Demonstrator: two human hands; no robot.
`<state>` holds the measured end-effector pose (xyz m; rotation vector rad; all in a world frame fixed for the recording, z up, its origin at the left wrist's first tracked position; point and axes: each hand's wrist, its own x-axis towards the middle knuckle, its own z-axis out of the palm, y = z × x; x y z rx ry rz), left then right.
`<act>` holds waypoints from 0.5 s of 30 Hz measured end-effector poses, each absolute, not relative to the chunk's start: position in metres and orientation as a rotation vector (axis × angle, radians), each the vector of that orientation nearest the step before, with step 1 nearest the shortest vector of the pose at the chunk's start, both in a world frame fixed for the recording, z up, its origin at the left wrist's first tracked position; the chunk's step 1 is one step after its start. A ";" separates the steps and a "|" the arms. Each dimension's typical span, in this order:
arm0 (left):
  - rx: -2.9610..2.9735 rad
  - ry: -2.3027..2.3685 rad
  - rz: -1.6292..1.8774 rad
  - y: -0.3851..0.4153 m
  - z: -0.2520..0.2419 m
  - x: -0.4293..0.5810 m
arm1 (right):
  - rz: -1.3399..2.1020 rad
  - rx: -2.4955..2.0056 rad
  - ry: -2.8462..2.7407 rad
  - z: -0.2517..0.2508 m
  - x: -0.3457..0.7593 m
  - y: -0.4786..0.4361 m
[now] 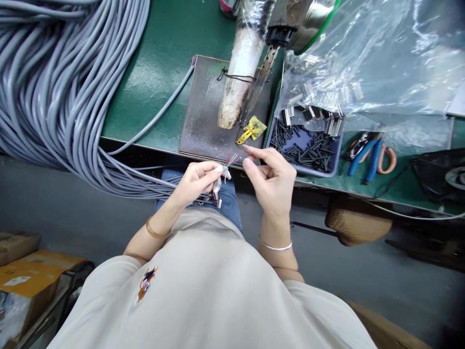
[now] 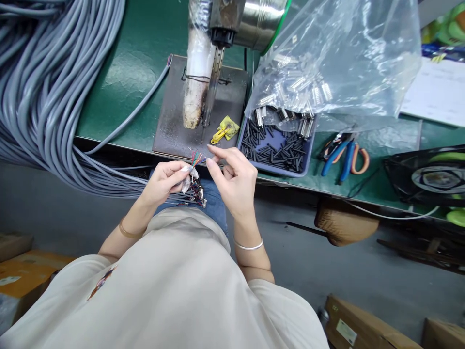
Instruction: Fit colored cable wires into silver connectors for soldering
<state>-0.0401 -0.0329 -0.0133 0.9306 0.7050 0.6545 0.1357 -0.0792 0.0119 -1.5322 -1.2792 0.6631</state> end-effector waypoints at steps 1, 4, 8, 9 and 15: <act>0.938 0.699 0.641 -0.033 -0.013 -0.040 | 0.690 -1.529 -1.300 0.013 0.136 -0.077; 0.961 0.692 0.612 -0.033 -0.013 -0.040 | 0.753 -1.516 -1.350 0.015 0.138 -0.072; 1.003 0.681 0.596 -0.034 -0.012 -0.041 | 0.772 -1.491 -1.348 0.016 0.142 -0.069; 1.011 0.679 0.594 -0.034 -0.012 -0.041 | 0.783 -1.486 -1.346 0.016 0.143 -0.069; 1.012 0.683 0.581 -0.034 -0.010 -0.040 | 0.924 -1.470 -1.344 0.016 0.150 -0.066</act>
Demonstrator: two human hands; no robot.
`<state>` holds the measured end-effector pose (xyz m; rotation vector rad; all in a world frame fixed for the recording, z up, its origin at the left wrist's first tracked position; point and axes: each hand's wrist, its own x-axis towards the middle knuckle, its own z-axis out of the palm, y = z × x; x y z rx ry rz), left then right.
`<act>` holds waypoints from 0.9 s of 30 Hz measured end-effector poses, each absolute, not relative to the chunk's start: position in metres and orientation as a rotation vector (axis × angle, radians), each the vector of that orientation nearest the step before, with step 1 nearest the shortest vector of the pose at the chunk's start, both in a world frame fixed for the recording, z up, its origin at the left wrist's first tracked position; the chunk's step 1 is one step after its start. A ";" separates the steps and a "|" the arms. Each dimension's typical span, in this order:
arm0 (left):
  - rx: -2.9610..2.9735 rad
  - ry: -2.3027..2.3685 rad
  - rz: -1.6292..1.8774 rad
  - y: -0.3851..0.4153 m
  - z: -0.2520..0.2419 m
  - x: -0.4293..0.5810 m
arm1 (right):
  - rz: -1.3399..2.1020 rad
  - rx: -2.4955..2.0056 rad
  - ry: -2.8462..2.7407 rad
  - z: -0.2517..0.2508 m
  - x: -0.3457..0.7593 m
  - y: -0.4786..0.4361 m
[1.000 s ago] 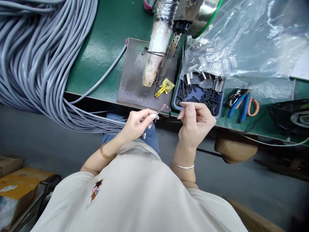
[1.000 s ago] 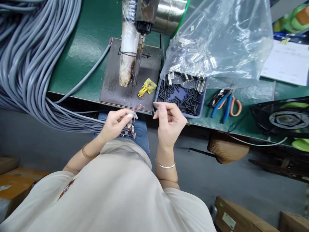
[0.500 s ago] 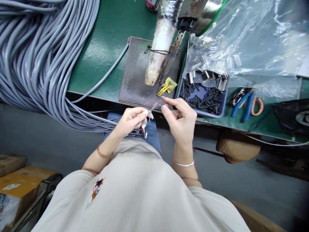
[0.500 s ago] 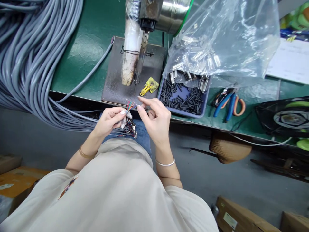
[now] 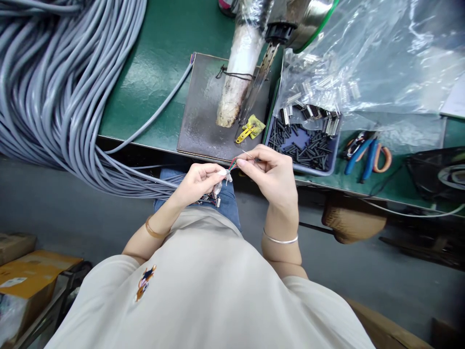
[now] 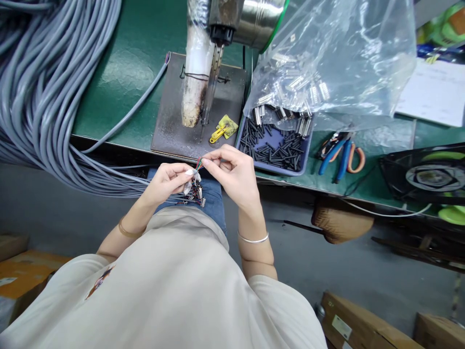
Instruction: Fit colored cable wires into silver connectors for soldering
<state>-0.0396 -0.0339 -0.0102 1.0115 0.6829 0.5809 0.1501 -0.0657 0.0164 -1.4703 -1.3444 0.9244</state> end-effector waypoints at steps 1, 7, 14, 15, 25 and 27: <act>1.009 0.685 0.585 -0.034 -0.010 -0.039 | 0.956 -1.466 -1.333 0.017 0.151 -0.065; 1.018 0.696 0.585 -0.034 -0.009 -0.037 | 1.068 -1.442 -1.318 0.019 0.155 -0.060; 1.006 0.701 0.600 -0.035 -0.010 -0.037 | 1.074 -1.462 -1.296 0.019 0.152 -0.061; 0.999 0.702 0.609 -0.035 -0.010 -0.037 | 1.065 -1.464 -1.284 0.018 0.151 -0.061; 0.936 0.727 0.737 -0.038 -0.017 -0.036 | 0.699 -1.506 -1.344 0.019 0.131 -0.075; 0.934 0.731 0.781 -0.040 -0.018 -0.035 | 0.705 -1.526 -1.289 0.017 0.126 -0.078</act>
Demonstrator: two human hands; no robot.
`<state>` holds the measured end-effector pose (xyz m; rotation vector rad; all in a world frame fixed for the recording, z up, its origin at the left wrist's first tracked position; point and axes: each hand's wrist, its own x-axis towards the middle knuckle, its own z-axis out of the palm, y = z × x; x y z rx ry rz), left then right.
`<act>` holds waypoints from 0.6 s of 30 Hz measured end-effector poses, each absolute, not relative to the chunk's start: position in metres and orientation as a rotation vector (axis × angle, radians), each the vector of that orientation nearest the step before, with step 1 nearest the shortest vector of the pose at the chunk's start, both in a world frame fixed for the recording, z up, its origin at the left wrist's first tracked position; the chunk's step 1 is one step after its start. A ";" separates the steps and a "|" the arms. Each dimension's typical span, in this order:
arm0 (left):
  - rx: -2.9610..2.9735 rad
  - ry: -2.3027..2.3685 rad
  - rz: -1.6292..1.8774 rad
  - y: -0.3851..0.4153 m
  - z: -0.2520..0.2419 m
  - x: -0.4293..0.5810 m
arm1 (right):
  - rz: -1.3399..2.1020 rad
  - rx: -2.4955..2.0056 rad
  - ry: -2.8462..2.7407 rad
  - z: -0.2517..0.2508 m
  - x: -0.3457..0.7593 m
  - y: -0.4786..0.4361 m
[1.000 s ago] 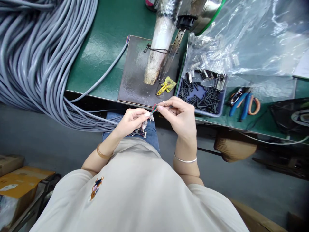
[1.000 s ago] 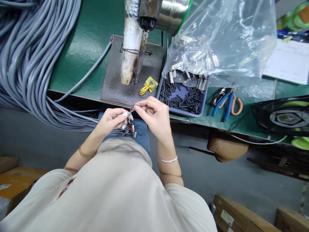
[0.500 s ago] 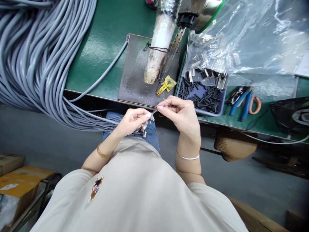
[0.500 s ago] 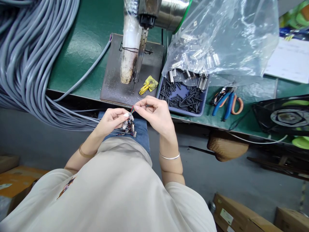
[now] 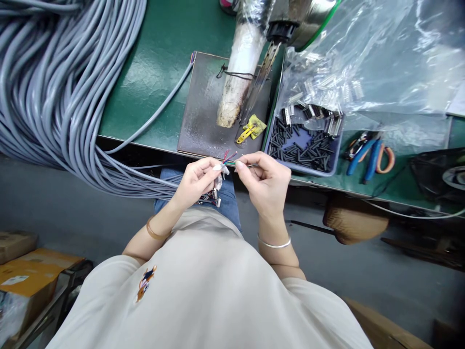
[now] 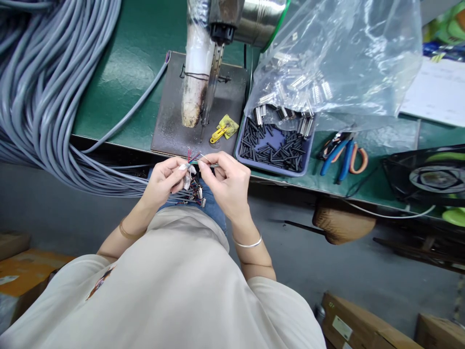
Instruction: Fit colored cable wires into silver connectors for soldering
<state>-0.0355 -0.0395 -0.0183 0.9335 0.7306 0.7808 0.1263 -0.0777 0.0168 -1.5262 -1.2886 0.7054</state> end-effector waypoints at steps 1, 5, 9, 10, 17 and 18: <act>0.935 0.730 0.799 -0.040 -0.019 -0.035 | 0.749 -1.522 -1.240 0.015 0.125 -0.078; 0.961 0.707 0.803 -0.042 -0.020 -0.036 | 0.971 -1.440 -1.074 0.007 0.125 -0.074; 0.980 0.695 0.774 -0.041 -0.020 -0.038 | 0.992 -1.445 -1.053 0.006 0.130 -0.072; 0.981 0.694 0.771 -0.041 -0.020 -0.038 | 0.981 -1.454 -1.056 0.007 0.131 -0.072; 1.024 0.684 0.741 -0.042 -0.018 -0.038 | 1.007 -1.509 -1.097 0.014 0.135 -0.074; 1.038 0.681 0.739 -0.042 -0.018 -0.038 | 1.014 -1.510 -1.112 0.015 0.136 -0.074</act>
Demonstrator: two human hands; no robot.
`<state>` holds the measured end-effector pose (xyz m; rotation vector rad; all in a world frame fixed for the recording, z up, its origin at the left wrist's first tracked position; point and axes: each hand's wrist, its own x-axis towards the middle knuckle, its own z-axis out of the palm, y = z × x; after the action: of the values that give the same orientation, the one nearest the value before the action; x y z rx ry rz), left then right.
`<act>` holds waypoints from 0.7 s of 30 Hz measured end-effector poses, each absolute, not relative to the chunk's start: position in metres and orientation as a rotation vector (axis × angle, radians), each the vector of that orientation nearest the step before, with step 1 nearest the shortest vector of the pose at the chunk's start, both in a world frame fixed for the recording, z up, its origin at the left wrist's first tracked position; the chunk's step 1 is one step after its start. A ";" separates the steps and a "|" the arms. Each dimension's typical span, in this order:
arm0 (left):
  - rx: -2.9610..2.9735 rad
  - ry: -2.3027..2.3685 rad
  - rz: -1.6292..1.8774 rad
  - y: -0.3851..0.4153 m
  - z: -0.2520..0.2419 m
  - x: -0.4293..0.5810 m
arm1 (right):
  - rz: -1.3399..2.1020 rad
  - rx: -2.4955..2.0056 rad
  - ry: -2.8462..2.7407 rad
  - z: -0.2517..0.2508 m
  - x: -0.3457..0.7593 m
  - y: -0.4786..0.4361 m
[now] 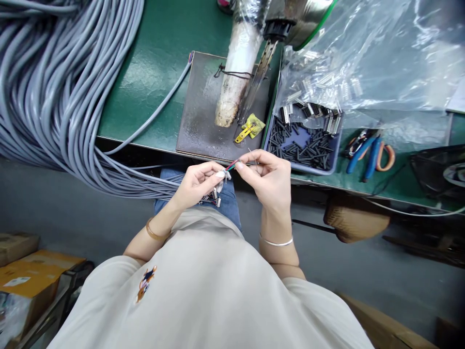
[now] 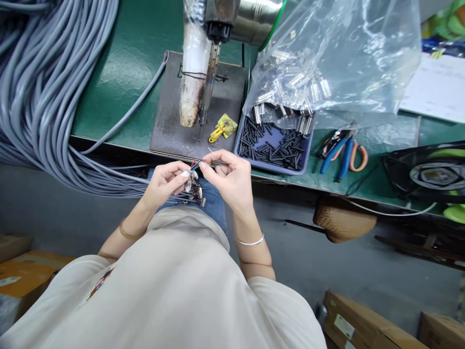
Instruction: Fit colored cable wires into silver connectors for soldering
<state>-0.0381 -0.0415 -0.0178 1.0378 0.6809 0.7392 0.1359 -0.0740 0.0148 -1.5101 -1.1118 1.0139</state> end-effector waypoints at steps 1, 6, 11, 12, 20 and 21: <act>1.053 0.675 0.741 -0.041 -0.018 -0.038 | 1.018 -1.509 -1.130 0.016 0.137 -0.074; 1.172 0.655 0.806 -0.043 -0.021 -0.038 | 0.974 -1.519 -1.227 0.024 0.139 -0.075; 1.346 0.694 0.895 -0.044 -0.025 -0.036 | 0.960 -1.544 -1.247 0.028 0.140 -0.075; 1.371 0.701 0.914 -0.044 -0.025 -0.036 | 0.968 -1.545 -1.242 0.029 0.140 -0.076; 1.432 0.749 0.990 -0.045 -0.023 -0.031 | 1.055 -1.508 -1.195 0.027 0.138 -0.077; 1.415 0.758 1.018 -0.046 -0.022 -0.030 | 1.062 -1.498 -1.187 0.026 0.138 -0.077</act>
<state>-0.0300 -0.0458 -0.0218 1.4146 0.7580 1.0185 0.1380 -0.0774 0.0265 -1.4982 -1.1865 1.0619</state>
